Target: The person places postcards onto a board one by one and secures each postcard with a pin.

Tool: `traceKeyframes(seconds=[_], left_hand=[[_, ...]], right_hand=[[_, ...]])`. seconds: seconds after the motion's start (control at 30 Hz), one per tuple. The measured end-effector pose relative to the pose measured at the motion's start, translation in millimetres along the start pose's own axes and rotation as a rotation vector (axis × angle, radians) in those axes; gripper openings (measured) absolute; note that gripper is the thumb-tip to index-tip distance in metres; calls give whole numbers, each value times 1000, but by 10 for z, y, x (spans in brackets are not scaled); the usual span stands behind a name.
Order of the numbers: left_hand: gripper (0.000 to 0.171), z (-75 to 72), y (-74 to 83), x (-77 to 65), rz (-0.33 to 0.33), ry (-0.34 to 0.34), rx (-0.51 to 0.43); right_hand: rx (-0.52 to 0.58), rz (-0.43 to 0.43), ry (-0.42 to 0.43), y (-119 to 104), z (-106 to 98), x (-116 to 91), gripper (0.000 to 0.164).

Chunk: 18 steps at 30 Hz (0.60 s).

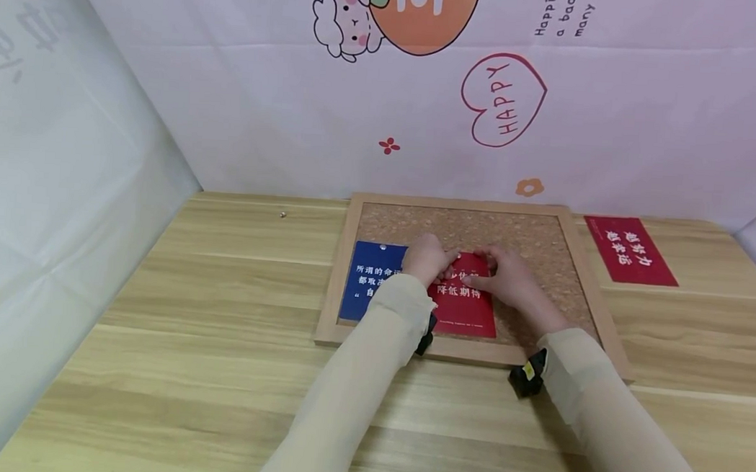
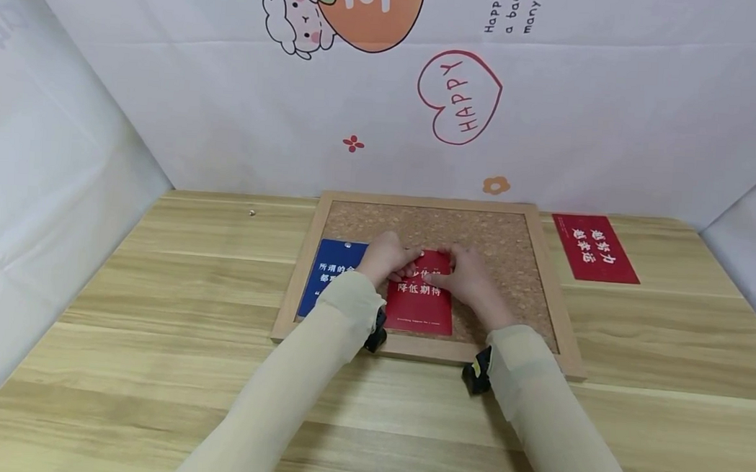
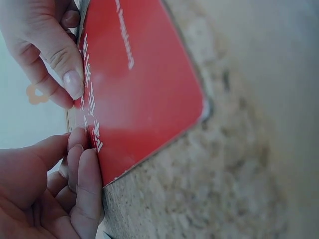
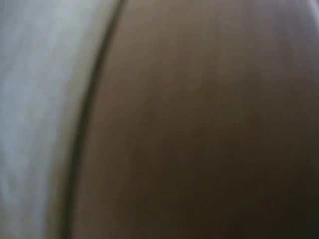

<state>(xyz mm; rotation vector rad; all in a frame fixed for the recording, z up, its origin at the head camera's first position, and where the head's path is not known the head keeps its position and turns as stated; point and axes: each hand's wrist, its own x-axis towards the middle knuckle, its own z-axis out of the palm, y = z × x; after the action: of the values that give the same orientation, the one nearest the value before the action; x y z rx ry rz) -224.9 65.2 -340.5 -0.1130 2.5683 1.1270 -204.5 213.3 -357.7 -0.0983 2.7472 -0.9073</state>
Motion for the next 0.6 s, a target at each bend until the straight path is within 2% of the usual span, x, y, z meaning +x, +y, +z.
traceKeyframes(seconds=[0.6], left_hand=[[42, -7, 31, -40, -20, 10, 5]], right_hand=[[2, -37, 3, 34, 5, 15, 65]])
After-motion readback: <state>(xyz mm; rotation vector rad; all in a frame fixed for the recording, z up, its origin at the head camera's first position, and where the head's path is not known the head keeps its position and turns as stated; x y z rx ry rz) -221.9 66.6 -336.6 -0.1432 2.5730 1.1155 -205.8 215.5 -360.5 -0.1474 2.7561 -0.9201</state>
